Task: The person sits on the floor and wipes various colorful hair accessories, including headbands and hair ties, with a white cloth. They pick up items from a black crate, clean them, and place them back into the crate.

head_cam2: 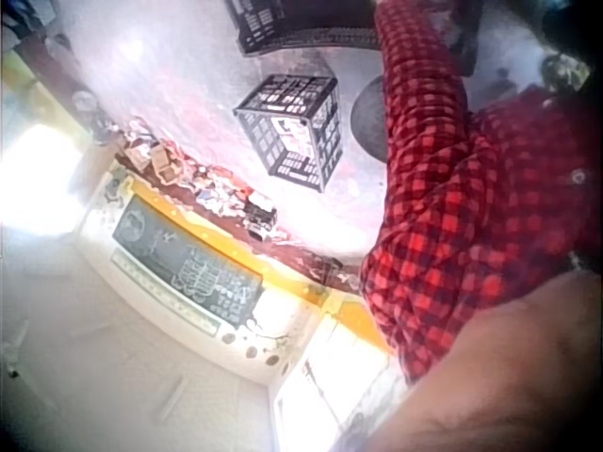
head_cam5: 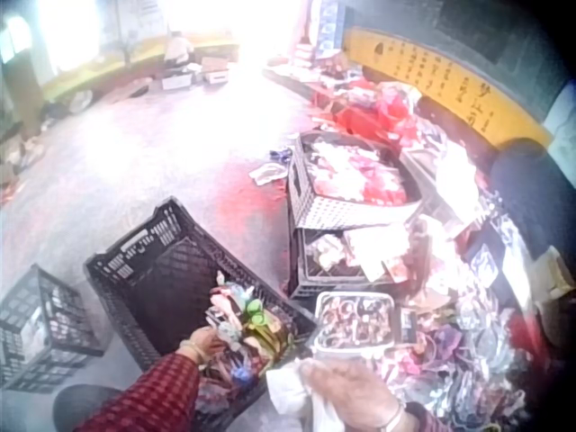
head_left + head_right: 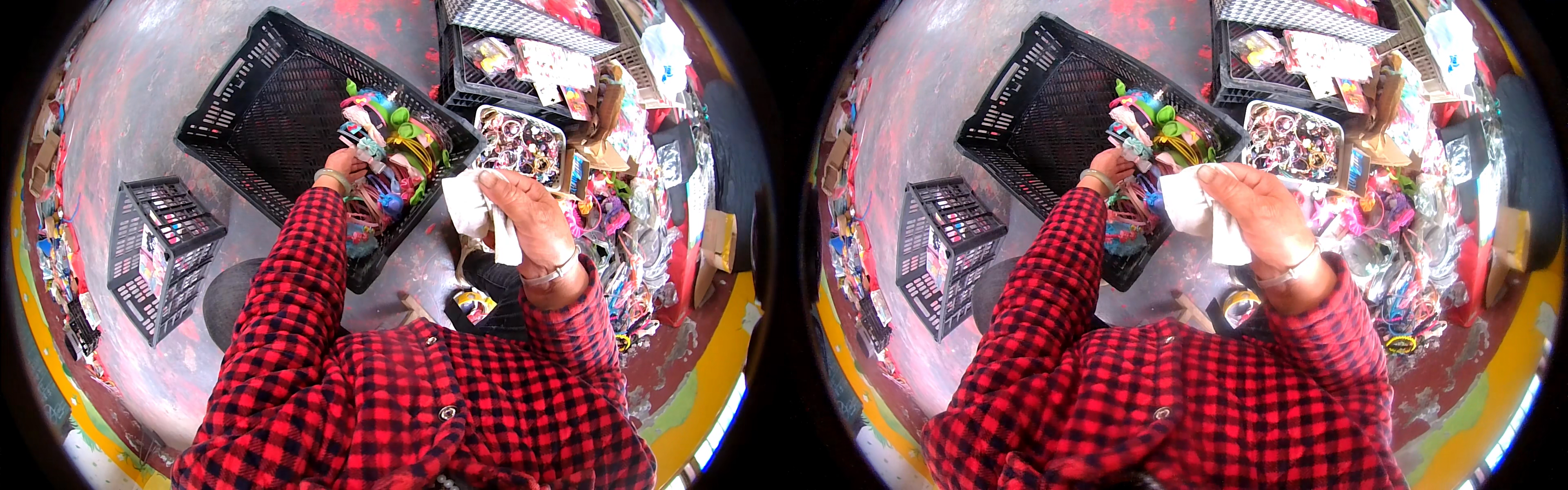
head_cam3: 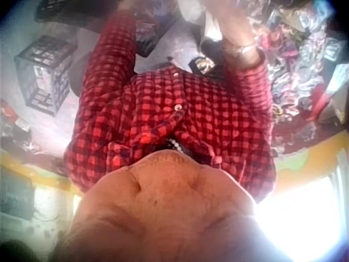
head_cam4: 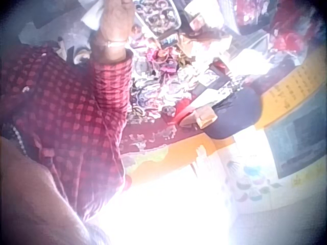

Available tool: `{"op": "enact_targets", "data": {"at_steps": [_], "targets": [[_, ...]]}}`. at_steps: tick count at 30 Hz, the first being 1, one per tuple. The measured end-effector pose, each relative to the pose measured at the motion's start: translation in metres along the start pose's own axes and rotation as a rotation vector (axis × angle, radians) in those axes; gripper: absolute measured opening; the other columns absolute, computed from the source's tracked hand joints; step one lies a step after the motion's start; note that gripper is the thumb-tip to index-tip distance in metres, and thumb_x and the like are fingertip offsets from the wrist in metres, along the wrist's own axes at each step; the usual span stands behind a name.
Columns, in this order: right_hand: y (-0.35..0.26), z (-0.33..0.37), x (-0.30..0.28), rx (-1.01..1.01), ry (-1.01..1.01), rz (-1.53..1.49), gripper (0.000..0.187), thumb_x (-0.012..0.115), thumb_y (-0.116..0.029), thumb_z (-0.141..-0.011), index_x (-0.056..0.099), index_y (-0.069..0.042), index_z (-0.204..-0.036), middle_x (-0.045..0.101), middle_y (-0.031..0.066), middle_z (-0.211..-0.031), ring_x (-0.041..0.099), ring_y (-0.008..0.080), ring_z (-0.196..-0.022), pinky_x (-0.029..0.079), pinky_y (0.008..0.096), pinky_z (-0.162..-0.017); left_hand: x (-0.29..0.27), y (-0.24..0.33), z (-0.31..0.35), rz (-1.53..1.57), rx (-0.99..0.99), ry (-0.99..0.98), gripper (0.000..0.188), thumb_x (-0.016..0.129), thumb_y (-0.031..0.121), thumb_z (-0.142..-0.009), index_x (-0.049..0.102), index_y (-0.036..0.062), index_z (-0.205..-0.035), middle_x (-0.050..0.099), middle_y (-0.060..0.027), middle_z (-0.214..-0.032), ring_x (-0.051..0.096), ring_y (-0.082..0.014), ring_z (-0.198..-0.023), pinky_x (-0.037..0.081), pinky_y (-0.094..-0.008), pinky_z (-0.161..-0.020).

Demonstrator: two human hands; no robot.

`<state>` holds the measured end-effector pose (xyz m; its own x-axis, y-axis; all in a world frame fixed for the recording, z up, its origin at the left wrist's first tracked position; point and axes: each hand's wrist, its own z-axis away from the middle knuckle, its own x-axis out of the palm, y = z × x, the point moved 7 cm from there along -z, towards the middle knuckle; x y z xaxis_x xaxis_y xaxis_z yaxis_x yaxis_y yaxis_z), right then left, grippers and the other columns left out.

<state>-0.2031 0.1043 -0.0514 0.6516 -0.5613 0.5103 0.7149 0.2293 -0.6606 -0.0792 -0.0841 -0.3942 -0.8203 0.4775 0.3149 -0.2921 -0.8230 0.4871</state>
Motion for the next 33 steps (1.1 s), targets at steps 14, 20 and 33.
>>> {"op": "enact_targets", "data": {"at_steps": [14,20,33], "targets": [[0.002,-0.002,0.000,-0.014,-0.013,-0.028,0.023,0.052,-0.018,-0.087,0.059,0.002,-0.095,0.063,0.0060,-0.079,0.060,0.0119,-0.065,0.048,0.0222,-0.060,-0.012,0.009,-0.005,-0.036,0.034,0.225,0.017,0.044,0.015,-0.085,0.052,0.0021,-0.091,0.059,-0.0100,-0.081,0.061,-0.0222,-0.068,0.052,-0.0311,-0.056],[0.002,-0.002,0.000,-0.015,-0.013,-0.060,0.023,0.052,-0.017,-0.087,0.059,0.002,-0.095,0.063,0.0066,-0.080,0.061,0.0125,-0.067,0.048,0.0231,-0.061,0.001,0.008,-0.011,0.002,0.066,0.170,0.014,0.042,0.013,-0.086,0.052,0.0042,-0.091,0.059,-0.0111,-0.081,0.062,-0.0241,-0.074,0.052,-0.0340,-0.062],[0.002,0.000,0.001,-0.003,0.007,-0.019,0.022,0.052,-0.017,-0.087,0.059,0.003,-0.094,0.063,0.0064,-0.079,0.061,0.0123,-0.066,0.049,0.0229,-0.061,-0.024,-0.003,-0.014,0.051,0.007,0.254,0.042,0.033,0.038,-0.090,0.050,0.0003,-0.097,0.060,-0.0152,-0.081,0.061,-0.0258,-0.069,0.051,-0.0354,-0.059]]}}
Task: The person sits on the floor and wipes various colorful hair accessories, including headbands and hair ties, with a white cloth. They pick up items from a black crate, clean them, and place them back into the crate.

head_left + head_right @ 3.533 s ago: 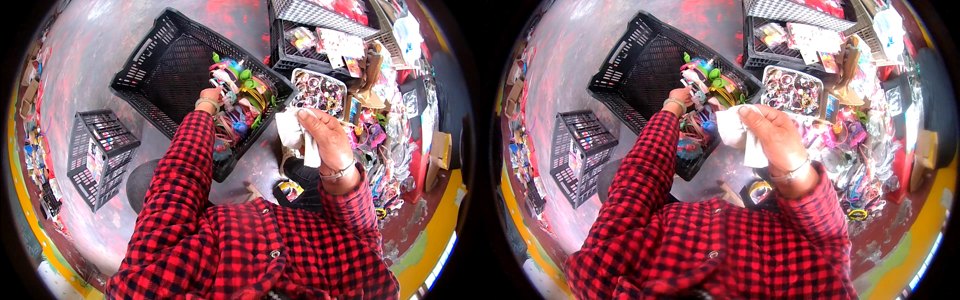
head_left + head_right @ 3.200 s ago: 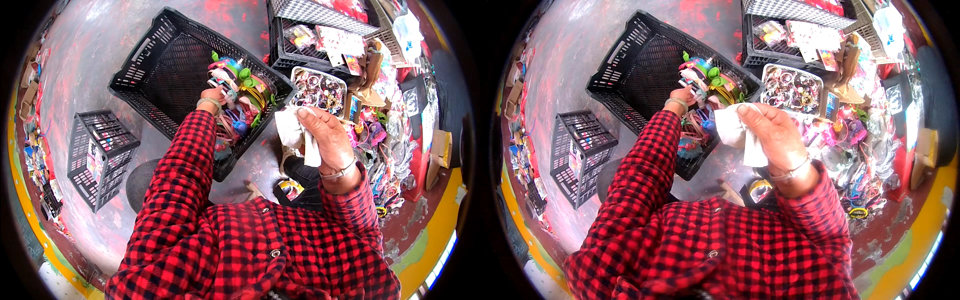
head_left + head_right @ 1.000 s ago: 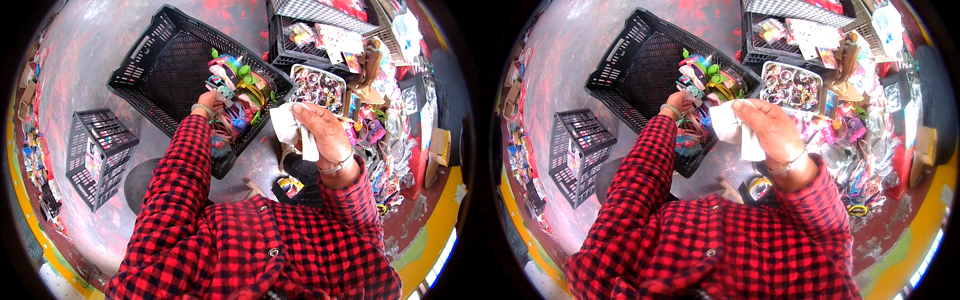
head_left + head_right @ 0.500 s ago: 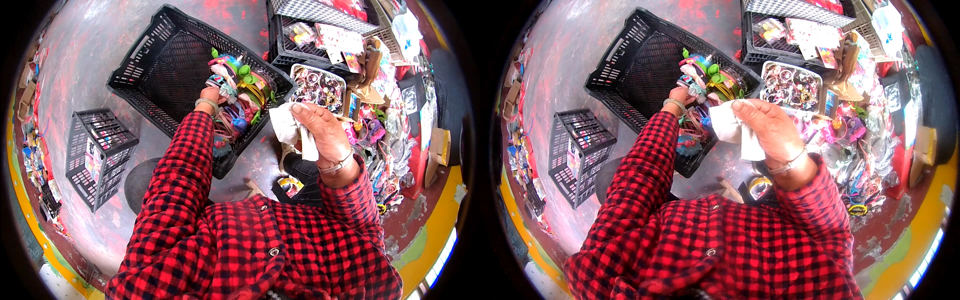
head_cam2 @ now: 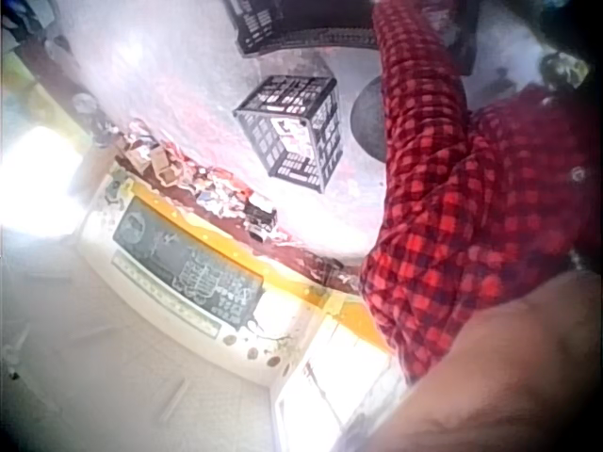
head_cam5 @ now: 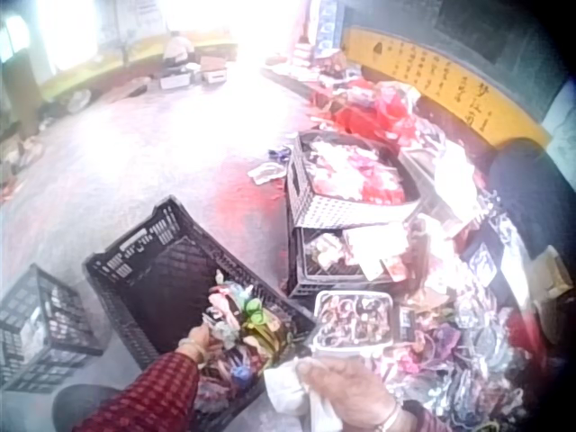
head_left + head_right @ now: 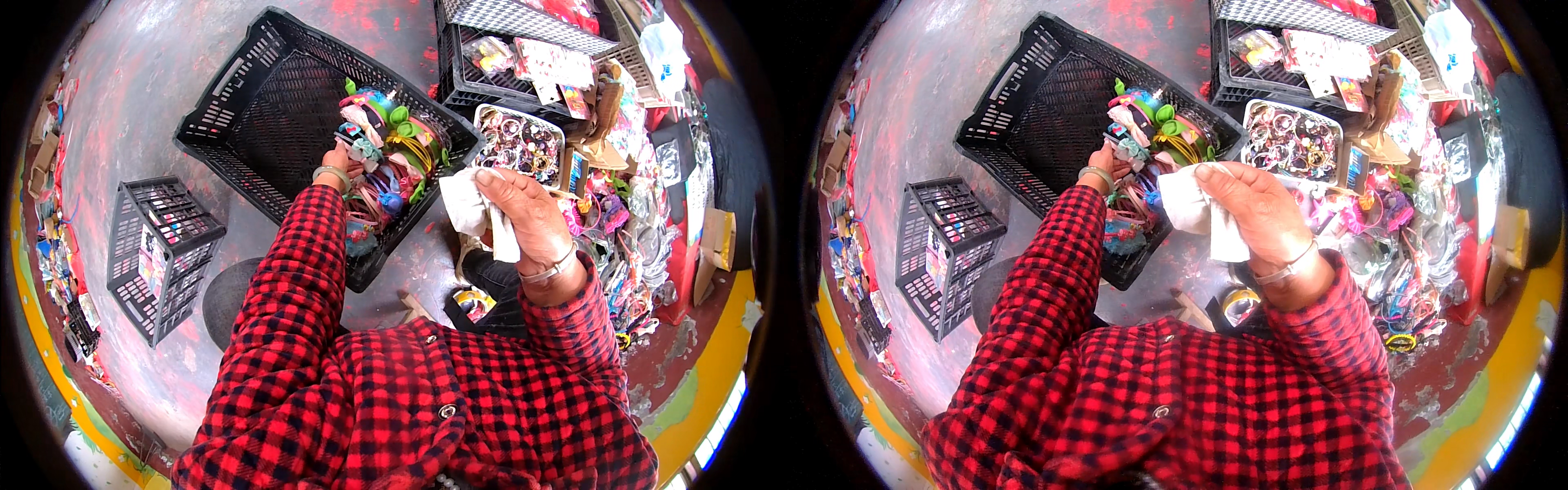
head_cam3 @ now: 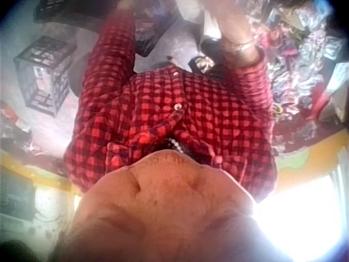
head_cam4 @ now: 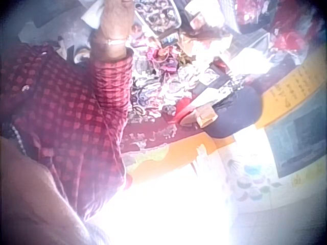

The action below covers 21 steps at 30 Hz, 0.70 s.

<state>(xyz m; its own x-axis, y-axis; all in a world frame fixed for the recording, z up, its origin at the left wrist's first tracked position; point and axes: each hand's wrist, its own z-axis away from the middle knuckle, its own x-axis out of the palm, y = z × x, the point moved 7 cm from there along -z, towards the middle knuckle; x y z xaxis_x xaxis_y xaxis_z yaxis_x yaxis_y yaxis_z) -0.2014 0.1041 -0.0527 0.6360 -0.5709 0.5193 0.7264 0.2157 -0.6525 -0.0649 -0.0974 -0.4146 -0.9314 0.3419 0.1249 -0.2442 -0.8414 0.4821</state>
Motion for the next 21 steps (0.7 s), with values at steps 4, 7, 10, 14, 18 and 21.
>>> {"op": "enact_targets", "data": {"at_steps": [4,7,10,14,18,21], "targets": [[0.001,-0.001,-0.001,0.001,-0.025,-0.013,0.022,0.052,-0.018,-0.087,0.059,0.002,-0.094,0.063,0.0060,-0.079,0.060,0.0117,-0.066,0.048,0.0221,-0.060,-0.005,0.002,0.010,-0.055,-0.041,0.090,0.043,0.035,0.041,-0.087,0.053,0.0037,-0.098,0.061,-0.0122,-0.081,0.060,-0.0270,-0.069,0.050,-0.0366,-0.060],[0.001,-0.001,0.000,0.002,-0.025,-0.009,0.022,0.052,-0.018,-0.087,0.059,0.002,-0.094,0.063,0.0058,-0.079,0.060,0.0113,-0.065,0.048,0.0220,-0.060,-0.012,-0.003,-0.010,-0.007,-0.019,0.042,0.037,0.040,0.039,-0.086,0.054,0.0062,-0.097,0.061,-0.0089,-0.079,0.059,-0.0222,-0.062,0.049,-0.0345,-0.054],[0.002,-0.001,0.000,0.010,-0.015,-0.008,0.022,0.052,-0.017,-0.087,0.059,0.002,-0.093,0.063,0.0057,-0.079,0.060,0.0112,-0.065,0.047,0.0219,-0.059,-0.007,0.003,-0.014,-0.115,0.122,0.006,0.035,0.042,0.036,-0.087,0.055,0.0054,-0.097,0.059,-0.0066,-0.076,0.057,-0.0187,-0.061,0.048,-0.0324,-0.053],[0.001,-0.001,0.001,0.014,-0.033,-0.029,0.022,0.051,-0.017,-0.087,0.059,0.002,-0.093,0.063,0.0056,-0.078,0.060,0.0114,-0.065,0.047,0.0219,-0.059,0.001,0.017,0.000,-0.198,0.262,0.061,0.035,0.049,0.038,-0.084,0.057,0.0064,-0.096,0.057,-0.0034,-0.075,0.054,-0.0145,-0.066,0.046,-0.0292,-0.055],[0.002,-0.002,-0.001,0.020,-0.030,-0.016,0.022,0.051,-0.017,-0.087,0.059,0.003,-0.093,0.063,0.0059,-0.079,0.060,0.0119,-0.066,0.047,0.0223,-0.061,0.002,0.022,-0.002,-0.185,0.224,0.102,0.030,0.059,0.036,-0.078,0.060,0.0082,-0.088,0.055,-0.0014,-0.072,0.051,-0.0129,-0.062,0.039,-0.0264,-0.049],[0.002,-0.002,0.001,0.036,-0.051,-0.003,0.023,0.051,-0.017,-0.087,0.059,0.003,-0.094,0.063,0.0063,-0.080,0.060,0.0121,-0.067,0.047,0.0228,-0.061,0.004,0.009,-0.029,0.142,0.234,-0.024,0.019,0.064,0.025,-0.075,0.059,0.0082,-0.080,0.053,0.0004,-0.064,0.047,-0.0128,-0.052,0.036,-0.0267,-0.046]]}}
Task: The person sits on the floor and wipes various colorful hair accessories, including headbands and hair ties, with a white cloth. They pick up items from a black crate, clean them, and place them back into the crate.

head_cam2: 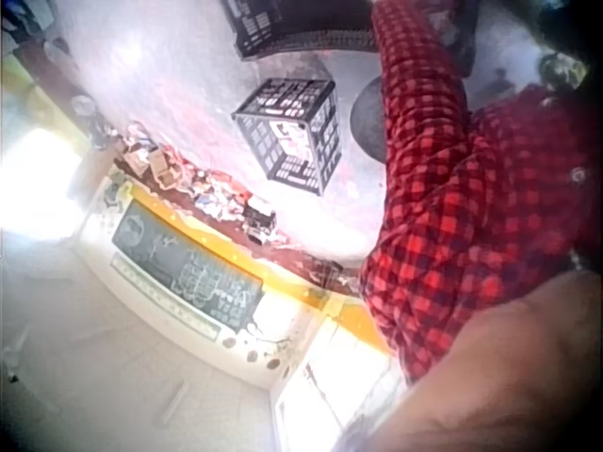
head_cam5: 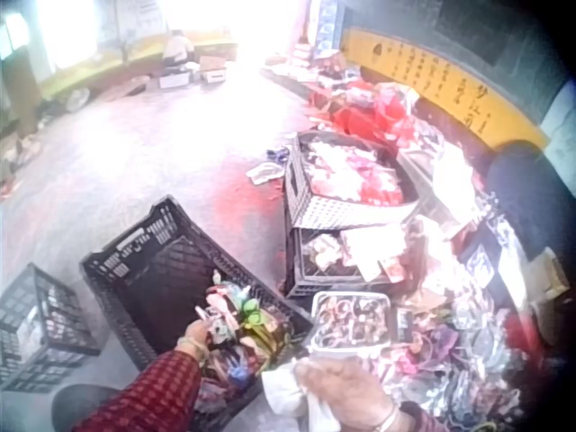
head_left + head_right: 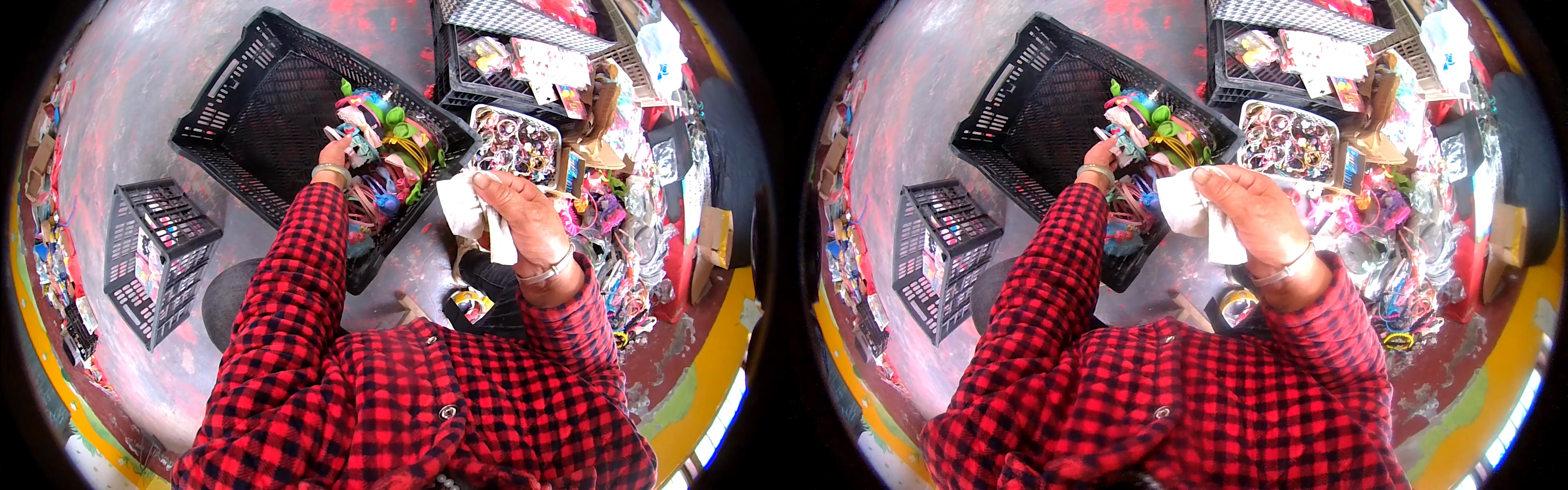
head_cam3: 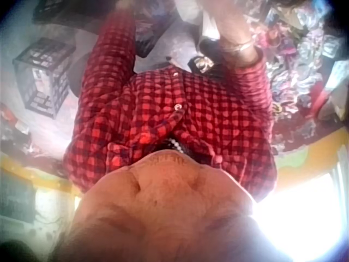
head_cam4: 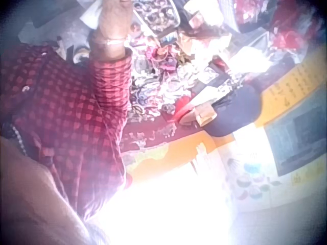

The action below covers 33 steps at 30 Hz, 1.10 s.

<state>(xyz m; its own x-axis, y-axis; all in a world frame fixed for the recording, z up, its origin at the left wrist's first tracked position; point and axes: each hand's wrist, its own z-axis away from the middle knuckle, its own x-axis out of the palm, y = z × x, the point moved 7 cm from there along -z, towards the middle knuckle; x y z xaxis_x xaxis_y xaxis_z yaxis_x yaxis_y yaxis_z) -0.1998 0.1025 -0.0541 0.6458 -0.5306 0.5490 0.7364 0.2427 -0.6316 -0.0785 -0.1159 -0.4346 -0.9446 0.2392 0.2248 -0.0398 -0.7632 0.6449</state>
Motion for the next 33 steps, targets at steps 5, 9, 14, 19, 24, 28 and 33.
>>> {"op": "enact_targets", "data": {"at_steps": [5,9,14,19,24,28,33], "targets": [[-0.001,0.001,-0.001,-0.008,0.035,0.010,0.023,0.050,-0.017,-0.087,0.059,0.003,-0.094,0.063,0.0063,-0.080,0.060,0.0118,-0.067,0.047,0.0228,-0.062,-0.004,-0.005,-0.010,0.061,0.001,-0.094,0.014,0.063,0.017,-0.074,0.056,0.0079,-0.081,0.051,-0.0004,-0.063,0.047,-0.0128,-0.051,0.037,-0.0273,-0.046],[-0.001,0.001,-0.003,-0.010,0.036,0.046,0.023,0.050,-0.017,-0.088,0.059,0.003,-0.094,0.063,0.0059,-0.080,0.059,0.0110,-0.067,0.047,0.0225,-0.062,-0.014,0.003,0.000,0.000,0.001,-0.071,0.012,0.061,0.012,-0.075,0.053,0.0065,-0.081,0.048,-0.0012,-0.063,0.047,-0.0141,-0.052,0.039,-0.0291,-0.047],[-0.001,0.001,0.002,-0.020,0.001,0.021,0.023,0.050,-0.016,-0.088,0.059,0.003,-0.094,0.063,0.0056,-0.081,0.059,0.0107,-0.067,0.047,0.0222,-0.062,-0.008,0.005,0.014,-0.018,-0.060,-0.139,0.007,0.057,0.007,-0.076,0.054,0.0048,-0.081,0.050,-0.0039,-0.065,0.048,-0.0170,-0.054,0.042,-0.0321,-0.050],[0.000,0.001,0.001,-0.009,0.014,0.015,0.023,0.050,-0.016,-0.088,0.058,0.003,-0.095,0.063,0.0057,-0.081,0.059,0.0110,-0.067,0.047,0.0222,-0.061,0.029,0.004,0.029,-0.043,-0.071,-0.272,0.004,0.054,0.004,-0.076,0.055,0.0039,-0.080,0.050,-0.0037,-0.063,0.046,-0.0157,-0.051,0.039,-0.0299,-0.049],[0.001,-0.002,-0.001,-0.003,0.016,0.034,0.023,0.050,-0.016,-0.088,0.058,0.003,-0.095,0.063,0.0056,-0.080,0.059,0.0112,-0.066,0.047,0.0222,-0.060,0.027,-0.003,-0.004,-0.359,0.257,-0.175,0.019,0.059,0.018,-0.076,0.061,0.0010,-0.083,0.059,-0.0060,-0.071,0.055,-0.0151,-0.059,0.043,-0.0301,-0.055],[0.001,0.000,-0.007,0.014,0.032,0.019,0.022,0.050,-0.017,-0.088,0.058,0.003,-0.095,0.063,0.0055,-0.079,0.059,0.0113,-0.066,0.047,0.0222,-0.060,0.034,0.004,0.006,-0.772,0.250,-0.025,0.029,0.057,0.027,-0.077,0.061,0.0007,-0.088,0.062,-0.0096,-0.077,0.058,-0.0177,-0.068,0.045,-0.0311,-0.063],[-0.002,0.003,-0.004,0.015,0.055,0.017,0.022,0.050,-0.017,-0.088,0.059,0.002,-0.095,0.063,0.0057,-0.080,0.060,0.0115,-0.066,0.047,0.0224,-0.060,0.022,-0.019,-0.007,-0.616,0.080,-0.146,0.025,0.056,0.030,-0.081,0.058,0.0070,-0.091,0.049,0.0019,-0.061,0.044,-0.0103,-0.050,0.035,-0.0259,-0.046]]}}
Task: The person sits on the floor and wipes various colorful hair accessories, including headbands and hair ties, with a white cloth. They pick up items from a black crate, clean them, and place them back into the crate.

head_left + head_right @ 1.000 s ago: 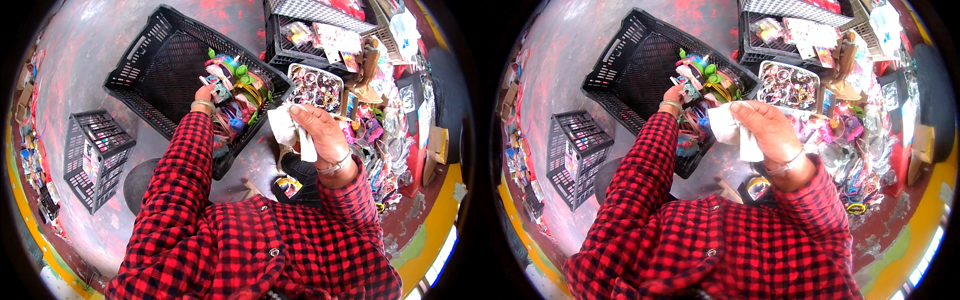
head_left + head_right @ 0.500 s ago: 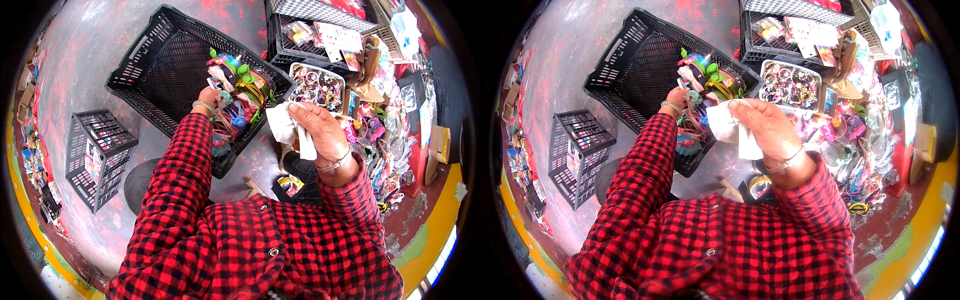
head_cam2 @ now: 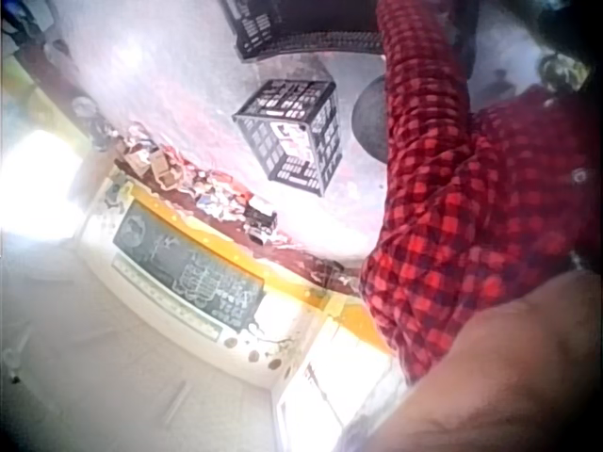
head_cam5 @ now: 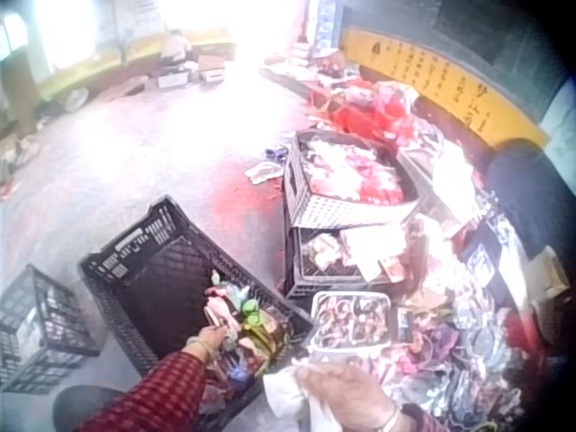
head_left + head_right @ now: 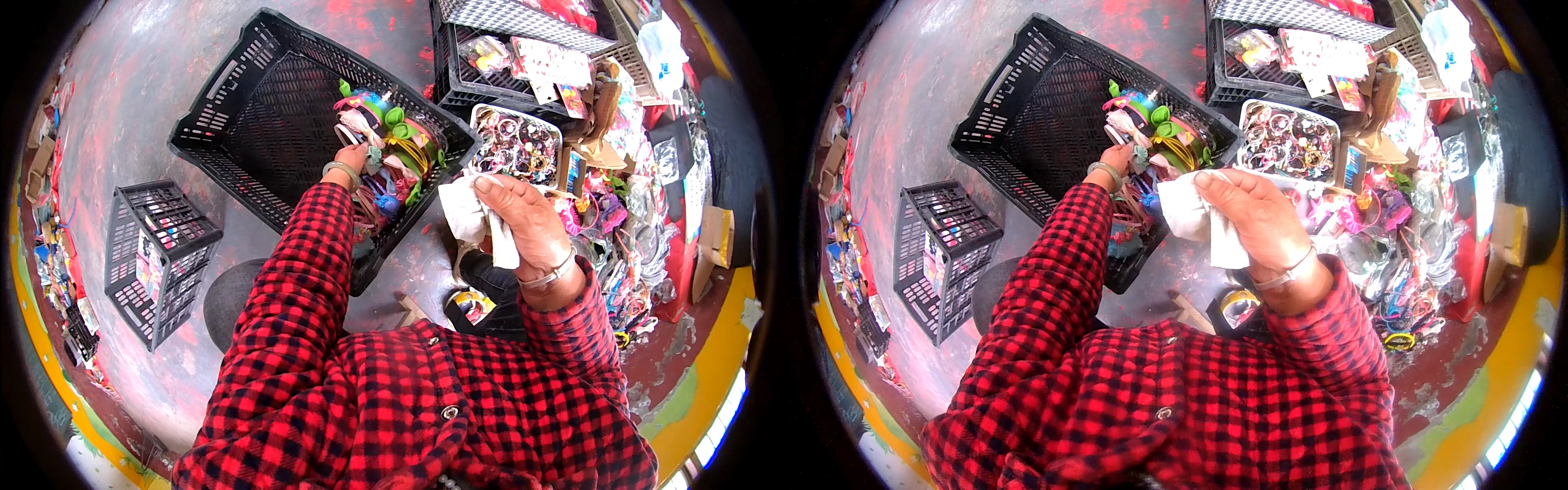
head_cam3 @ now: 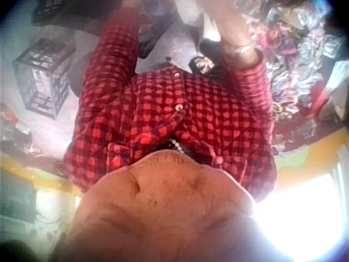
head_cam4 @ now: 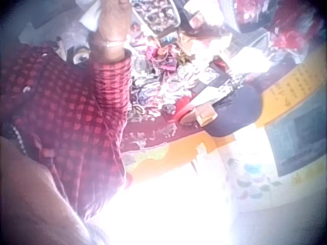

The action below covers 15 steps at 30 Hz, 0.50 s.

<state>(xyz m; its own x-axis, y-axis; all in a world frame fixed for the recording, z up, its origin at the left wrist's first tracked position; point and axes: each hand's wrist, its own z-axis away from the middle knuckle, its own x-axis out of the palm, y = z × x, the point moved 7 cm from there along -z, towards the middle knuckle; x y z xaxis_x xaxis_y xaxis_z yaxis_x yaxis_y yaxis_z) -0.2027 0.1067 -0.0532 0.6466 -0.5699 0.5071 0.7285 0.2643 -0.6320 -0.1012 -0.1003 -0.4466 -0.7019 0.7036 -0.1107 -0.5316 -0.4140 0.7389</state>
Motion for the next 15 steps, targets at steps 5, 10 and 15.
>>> {"op": "enact_targets", "data": {"at_steps": [5,10,15], "targets": [[0.002,-0.002,0.000,-0.006,-0.013,0.010,0.023,0.050,-0.017,-0.088,0.058,0.003,-0.095,0.063,0.0056,-0.081,0.059,0.0109,-0.067,0.047,0.0223,-0.062,-0.006,-0.004,0.005,0.001,-0.072,0.045,0.041,0.054,0.037,-0.079,0.062,-0.0013,-0.091,0.063,-0.0128,-0.080,0.060,-0.0214,-0.074,0.045,-0.0319,-0.068],[0.002,-0.003,0.004,-0.012,-0.056,0.017,0.023,0.050,-0.017,-0.088,0.058,0.003,-0.095,0.062,0.0053,-0.081,0.059,0.0105,-0.067,0.047,0.0219,-0.062,-0.028,0.025,0.008,-0.429,0.132,0.229,0.050,0.049,0.046,-0.081,0.061,-0.0020,-0.083,0.059,-0.0118,-0.068,0.056,-0.0233,-0.054,0.041,-0.0348,-0.050],[0.005,-0.003,0.003,-0.010,-0.027,0.007,0.022,0.051,-0.017,-0.087,0.058,0.003,-0.095,0.062,0.0054,-0.081,0.059,0.0109,-0.067,0.047,0.0220,-0.061,-0.033,0.037,0.014,-0.585,0.114,0.313,0.058,0.035,0.047,-0.085,0.061,-0.0045,-0.078,0.060,-0.0214,-0.073,0.060,-0.0328,-0.066,0.046,-0.0392,-0.060]]}}
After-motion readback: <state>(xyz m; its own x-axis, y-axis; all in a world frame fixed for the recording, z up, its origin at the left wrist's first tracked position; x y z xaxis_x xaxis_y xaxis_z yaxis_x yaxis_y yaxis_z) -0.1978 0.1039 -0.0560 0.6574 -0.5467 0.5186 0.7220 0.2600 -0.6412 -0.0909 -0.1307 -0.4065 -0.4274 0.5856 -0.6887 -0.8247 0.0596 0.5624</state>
